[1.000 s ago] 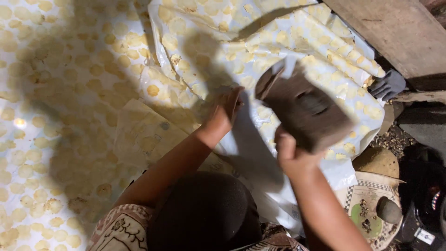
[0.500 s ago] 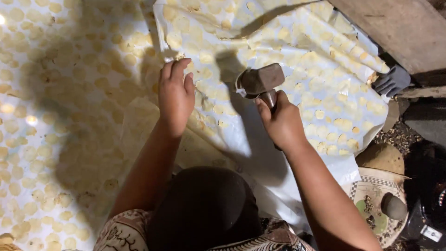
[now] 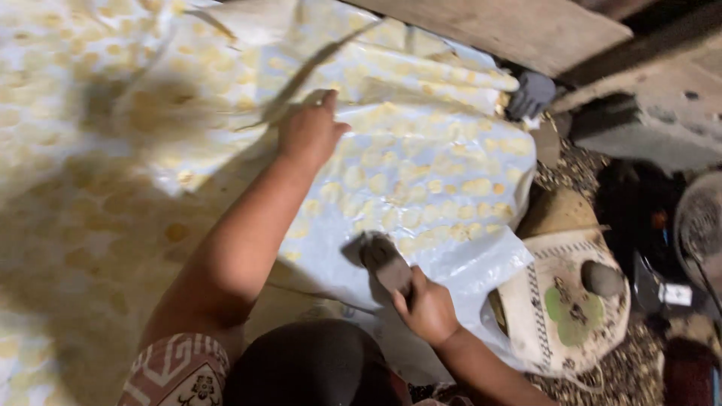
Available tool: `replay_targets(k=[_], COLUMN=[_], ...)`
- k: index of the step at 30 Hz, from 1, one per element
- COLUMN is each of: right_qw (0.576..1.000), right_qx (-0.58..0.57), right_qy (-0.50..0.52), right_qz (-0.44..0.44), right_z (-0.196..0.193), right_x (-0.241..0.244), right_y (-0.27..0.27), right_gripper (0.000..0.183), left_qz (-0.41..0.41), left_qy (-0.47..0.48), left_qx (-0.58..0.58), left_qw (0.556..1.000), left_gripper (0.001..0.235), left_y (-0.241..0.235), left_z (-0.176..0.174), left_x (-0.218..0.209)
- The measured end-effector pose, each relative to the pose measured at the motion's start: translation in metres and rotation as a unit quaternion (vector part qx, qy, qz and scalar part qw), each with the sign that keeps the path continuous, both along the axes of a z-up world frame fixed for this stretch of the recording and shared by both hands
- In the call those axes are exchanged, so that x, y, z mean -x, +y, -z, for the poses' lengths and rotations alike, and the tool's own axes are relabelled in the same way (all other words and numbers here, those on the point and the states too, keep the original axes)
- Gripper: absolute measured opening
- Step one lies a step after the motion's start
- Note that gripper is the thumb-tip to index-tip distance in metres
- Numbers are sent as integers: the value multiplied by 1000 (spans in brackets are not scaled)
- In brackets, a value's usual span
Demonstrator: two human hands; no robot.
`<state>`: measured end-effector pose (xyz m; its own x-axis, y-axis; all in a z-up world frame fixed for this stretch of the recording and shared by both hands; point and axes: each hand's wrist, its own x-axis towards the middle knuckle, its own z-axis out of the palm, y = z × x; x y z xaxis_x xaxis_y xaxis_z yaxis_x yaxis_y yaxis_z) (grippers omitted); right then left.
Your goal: The person uses a hammer to flatten small pieces of cassava on a white sheet. They then use a stone to grind cassava on a patterned board. The person also stirs dark beans in a pot on a portable stove.
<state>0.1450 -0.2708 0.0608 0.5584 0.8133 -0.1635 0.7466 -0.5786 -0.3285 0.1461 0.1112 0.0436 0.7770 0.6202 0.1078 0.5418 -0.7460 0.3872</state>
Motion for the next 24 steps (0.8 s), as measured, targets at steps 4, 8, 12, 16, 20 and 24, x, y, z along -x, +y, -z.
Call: replay_targets(k=[4, 8, 12, 16, 20, 24], right_qw=[991, 971, 978, 977, 980, 969], right_qx=[-6, -39, -79, -128, -71, -58], right_qy=[84, 172, 149, 135, 80, 67], right_qz=[108, 162, 124, 109, 169, 232], right_z=[1, -37, -46, -50, -13, -9], right_x=[6, 0, -20, -45, -57, -70], right_y=[-53, -36, -22, -1, 4, 16], right_gripper=[50, 32, 31, 49, 45, 55], left_qz=[-6, -54, -45, 15, -42, -58], left_qy=[-81, -145, -88, -250, -167, -85], left_qx=[-62, -73, -236, -323, -290, -157], left_qw=[995, 985, 967, 913, 941, 982], left_gripper=[21, 13, 32, 12, 18, 84], left_y=[-4, -6, 53, 118, 154, 56], left_z=[11, 31, 61, 31, 50, 5], left_x=[-10, -3, -26, -63, -92, -81])
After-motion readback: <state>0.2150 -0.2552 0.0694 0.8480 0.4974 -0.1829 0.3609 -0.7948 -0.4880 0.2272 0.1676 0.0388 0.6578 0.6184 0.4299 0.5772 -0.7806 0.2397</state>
